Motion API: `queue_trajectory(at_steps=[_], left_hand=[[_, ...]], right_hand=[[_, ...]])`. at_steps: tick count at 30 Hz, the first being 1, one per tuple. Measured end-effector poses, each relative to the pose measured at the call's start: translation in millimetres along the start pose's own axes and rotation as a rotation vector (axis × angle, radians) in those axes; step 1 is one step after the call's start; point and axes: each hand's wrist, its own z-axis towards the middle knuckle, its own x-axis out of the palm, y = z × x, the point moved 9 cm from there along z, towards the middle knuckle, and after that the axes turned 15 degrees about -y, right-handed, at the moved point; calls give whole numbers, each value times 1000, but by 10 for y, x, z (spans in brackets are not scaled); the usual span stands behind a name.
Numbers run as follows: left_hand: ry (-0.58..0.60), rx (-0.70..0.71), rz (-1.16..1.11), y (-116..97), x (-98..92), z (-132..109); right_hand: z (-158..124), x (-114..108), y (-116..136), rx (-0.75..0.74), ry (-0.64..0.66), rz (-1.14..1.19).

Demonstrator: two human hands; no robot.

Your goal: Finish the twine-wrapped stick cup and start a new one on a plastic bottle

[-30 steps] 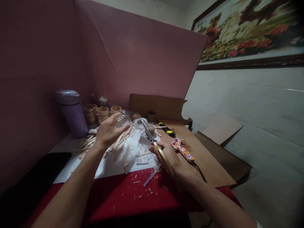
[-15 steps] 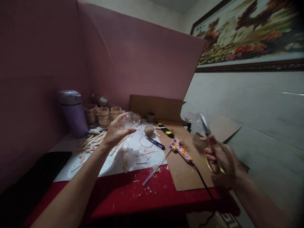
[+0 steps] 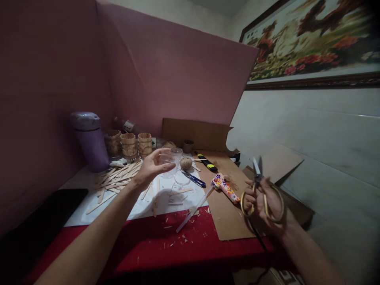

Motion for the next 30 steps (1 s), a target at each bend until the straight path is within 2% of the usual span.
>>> queue_trajectory(at_steps=[2,4,6,9,14,16,18,21,24,27,30], left_hand=[[39,-52,-21,25,65,-52],[79,-90,-63,36,131,-101],[126,-125,-128,42,200,-145],[211,-137,-227,28,310,-205],[235,-79,-316,23,400,-266],[238,-73,-325,52,419,-286],[217,-63,-277,91,404,-284],[130,-4,-90,115,318,-242],[36,98,29,36,242,-204],[-31,185,48,-55,213,-196],[-44,186,-2,-69,218,-198]], right_hand=[[-213,391,10,23,111,-45],[-390,722,181,-131,160,-115],[-516,1033,278,-224,216,-173],[-577,1399,367,-350,282,-101],[-533,1803,56,-233,468,-5],[-559,1874,-44,-217,539,6],[-566,1873,-84,-234,553,20],[-527,1823,-115,-245,526,39],[-472,1796,-159,-251,506,27],[-417,1752,-169,-305,443,2],[-413,1699,-135,-384,391,-12]])
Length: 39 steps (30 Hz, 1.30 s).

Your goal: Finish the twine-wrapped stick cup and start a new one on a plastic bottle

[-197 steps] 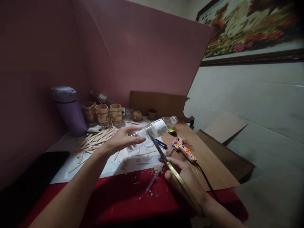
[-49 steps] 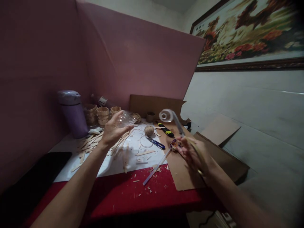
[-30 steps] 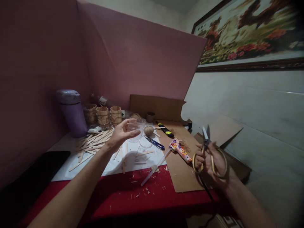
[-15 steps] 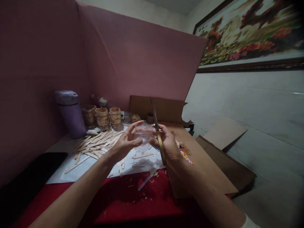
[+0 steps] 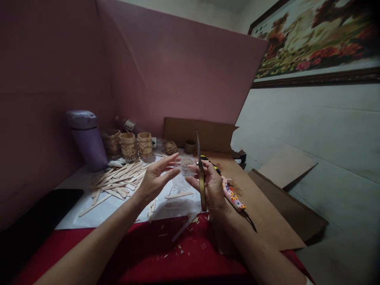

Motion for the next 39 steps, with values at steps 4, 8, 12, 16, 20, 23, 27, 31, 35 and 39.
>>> queue_trajectory(at_steps=[4,8,12,16,20,23,27,31,35,39], left_hand=[[-43,-53,-84,8,-43,11],[-71,-7,-53,-88,-96,24],[-11,175,62,-275,-50,0],[7,304,122,-394,-8,-38],[11,240,34,-391,13,-52],[1,191,-16,-373,6,-58],[-9,337,128,-463,4,-86],[-20,544,336,-598,46,-154],[-22,619,419,-657,85,-203],[-58,600,434,-649,67,-193]], right_hand=[[-47,-18,29,-36,18,-42],[-88,19,16,-25,76,-3],[-72,13,-53,19,62,34],[-52,3,-98,43,63,69],[-63,15,-100,34,102,76],[-67,28,-113,49,131,84],[-42,13,-130,30,125,31],[-28,-15,-97,-109,81,-68],[-71,-20,-69,-224,44,-132],[-133,-32,-14,-286,10,-174]])
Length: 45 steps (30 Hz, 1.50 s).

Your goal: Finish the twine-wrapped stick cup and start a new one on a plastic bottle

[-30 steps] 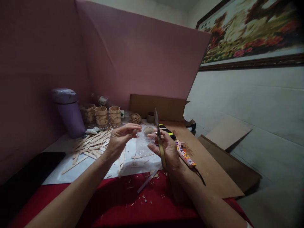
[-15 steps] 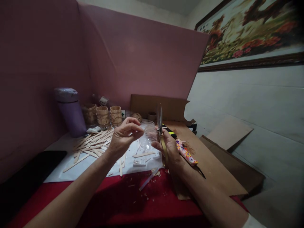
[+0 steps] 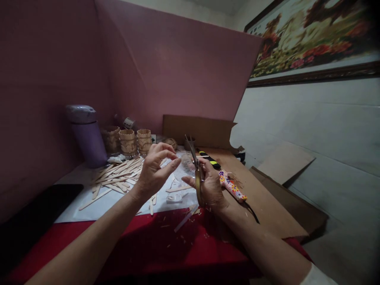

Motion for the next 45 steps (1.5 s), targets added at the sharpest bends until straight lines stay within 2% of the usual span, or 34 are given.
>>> queue_trajectory(at_steps=[7,10,13,15,17,21,24,30,33,37,40,42,45], left_hand=[[-25,-70,-13,57,18,-7],[-101,-205,-37,229,-62,15],[-170,-428,-124,517,-130,5],[-180,-534,-239,648,-124,-10],[-146,-587,-357,692,-75,-23],[-32,-602,-458,630,36,-55],[-19,-580,-473,580,46,-48],[11,-454,-526,446,36,33],[36,-504,-581,441,76,13],[-83,-628,-661,543,24,15],[-162,-636,-600,612,-51,22],[-97,-661,-520,624,12,-40],[155,-738,-493,540,295,-254]], right_hand=[[-70,17,83,-74,-16,-52],[-41,26,27,16,-19,20],[-4,42,-35,151,5,145],[1,55,-74,234,33,200],[-12,70,-106,302,63,262],[-61,107,-161,412,99,402],[-99,136,-200,484,115,464],[-224,272,-251,649,258,565],[-253,305,-249,680,291,616],[-287,342,-250,715,348,637],[-233,316,-226,646,321,620],[-206,319,-188,587,320,602],[-188,329,-127,505,313,562]])
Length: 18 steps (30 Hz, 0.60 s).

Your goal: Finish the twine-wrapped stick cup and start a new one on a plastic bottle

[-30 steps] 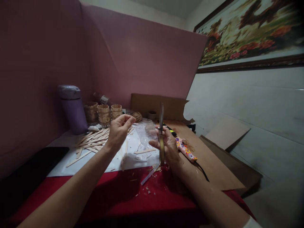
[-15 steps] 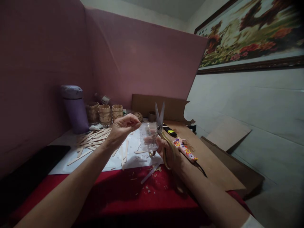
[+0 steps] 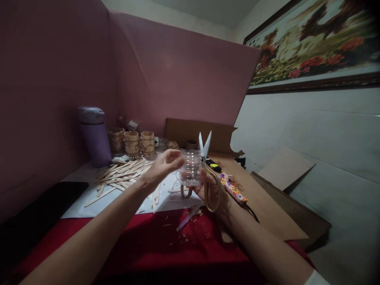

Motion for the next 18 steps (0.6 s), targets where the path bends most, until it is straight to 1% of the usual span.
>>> queue_trajectory(at_steps=[1,2,4,6,8,9,11,13,15,18], left_hand=[[65,-40,8,56,99,-55],[90,-50,-2,77,158,-94],[72,-60,-3,91,187,-116],[-7,-46,54,62,101,-71],[-113,10,170,-27,-58,4],[-157,47,239,-84,-137,39],[-193,103,346,-178,-245,91],[-213,144,406,-240,-318,124],[-223,162,439,-261,-363,143],[-259,175,474,-274,-424,163]], right_hand=[[-3,2,10,-19,-13,-17],[-5,-4,13,-31,-30,-37],[0,-54,9,-41,-92,-89],[22,-151,19,-60,-179,-172],[56,-253,85,-123,-257,-298],[74,-284,130,-163,-274,-371],[105,-302,233,-252,-270,-508],[116,-291,330,-331,-250,-613],[107,-267,391,-375,-229,-698],[70,-229,420,-395,-218,-832]])
